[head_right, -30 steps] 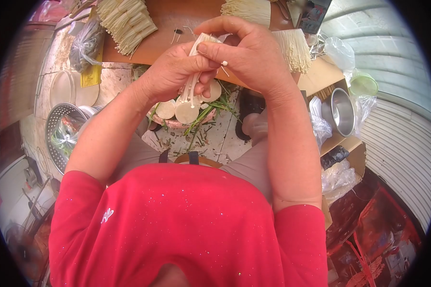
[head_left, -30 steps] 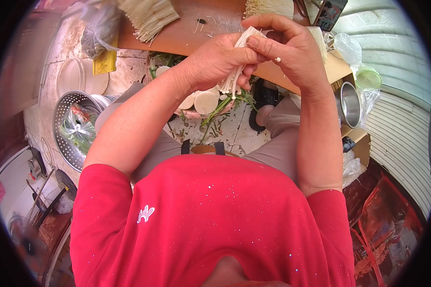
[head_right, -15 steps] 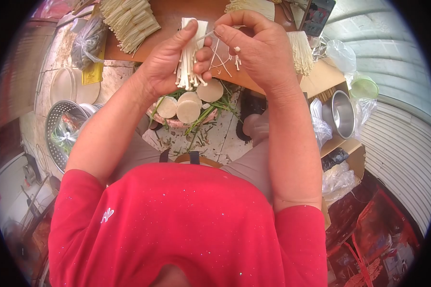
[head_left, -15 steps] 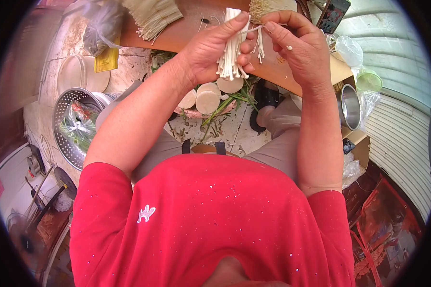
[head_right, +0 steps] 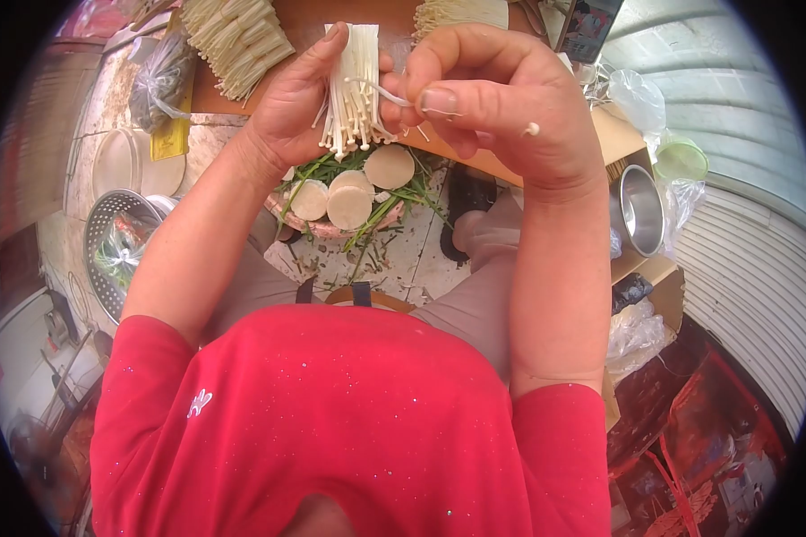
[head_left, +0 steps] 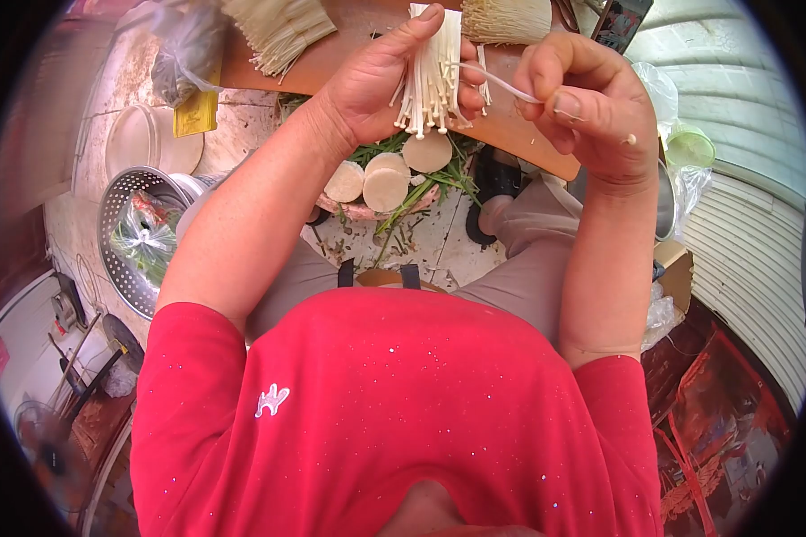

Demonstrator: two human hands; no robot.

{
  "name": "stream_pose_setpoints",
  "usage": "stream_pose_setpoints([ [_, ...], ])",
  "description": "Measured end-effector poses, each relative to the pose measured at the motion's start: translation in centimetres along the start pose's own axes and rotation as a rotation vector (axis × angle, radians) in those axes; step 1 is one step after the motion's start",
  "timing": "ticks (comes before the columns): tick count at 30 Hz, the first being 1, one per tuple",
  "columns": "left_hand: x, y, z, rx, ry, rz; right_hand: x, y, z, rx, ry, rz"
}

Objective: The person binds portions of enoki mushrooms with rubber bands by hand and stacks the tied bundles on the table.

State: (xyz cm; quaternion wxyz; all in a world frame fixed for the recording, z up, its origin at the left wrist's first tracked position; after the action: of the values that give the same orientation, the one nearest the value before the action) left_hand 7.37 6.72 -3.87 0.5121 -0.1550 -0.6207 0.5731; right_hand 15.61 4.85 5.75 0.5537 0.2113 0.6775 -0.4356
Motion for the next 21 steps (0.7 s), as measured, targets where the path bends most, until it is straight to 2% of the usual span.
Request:
stream_pose_setpoints([
  [1,0.0,-0.5,-0.1,-0.024,-0.008,-0.018,0.0,-0.2,-0.2,0.002,0.0,-0.001],
  [3,-0.2,-0.9,-0.3,-0.052,-0.01,-0.034,1.4,1.8,-0.1,0.265,-0.18,0.253],
  [5,-0.8,-1.2,0.0,-0.12,0.037,-0.17,2.3,2.4,-0.5,0.314,-0.189,0.258],
  [11,-1.2,-1.4,0.4,-0.069,0.07,-0.346,1.5,2.5,-0.5,0.452,-0.076,0.486],
  [13,-1.1,-1.2,0.5,-0.044,0.078,-0.366,0.9,2.8,-0.3,0.518,-0.056,0.696],
  [16,-1.3,-1.7,0.6,-0.056,0.104,-0.381,0.5,2.6,-0.4,0.5,0.006,0.813],
  [17,-1.2,-1.8,0.7,-0.041,0.095,-0.385,0.4,2.8,-0.5,0.499,0.006,0.813],
  [19,-1.2,-2.0,0.7,-0.027,0.085,-0.39,2.5,4.3,-0.3,0.505,-0.201,0.592],
  [21,-0.9,-1.4,0.8,0.047,0.054,-0.448,2.5,4.1,-0.3,0.476,-0.133,0.481],
])
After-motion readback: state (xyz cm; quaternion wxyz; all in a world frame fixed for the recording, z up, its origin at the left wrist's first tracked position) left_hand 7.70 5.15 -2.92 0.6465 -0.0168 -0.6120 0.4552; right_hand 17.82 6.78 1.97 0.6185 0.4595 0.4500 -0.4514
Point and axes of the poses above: each hand's wrist, its own z-axis away from the middle knuckle, its own y-axis out of the back of the hand, x = y × z, the point moved 10 cm from there along -z, towards the middle knuckle, and after that the axes turned 6 degrees about -x, right-handed, at the moved point
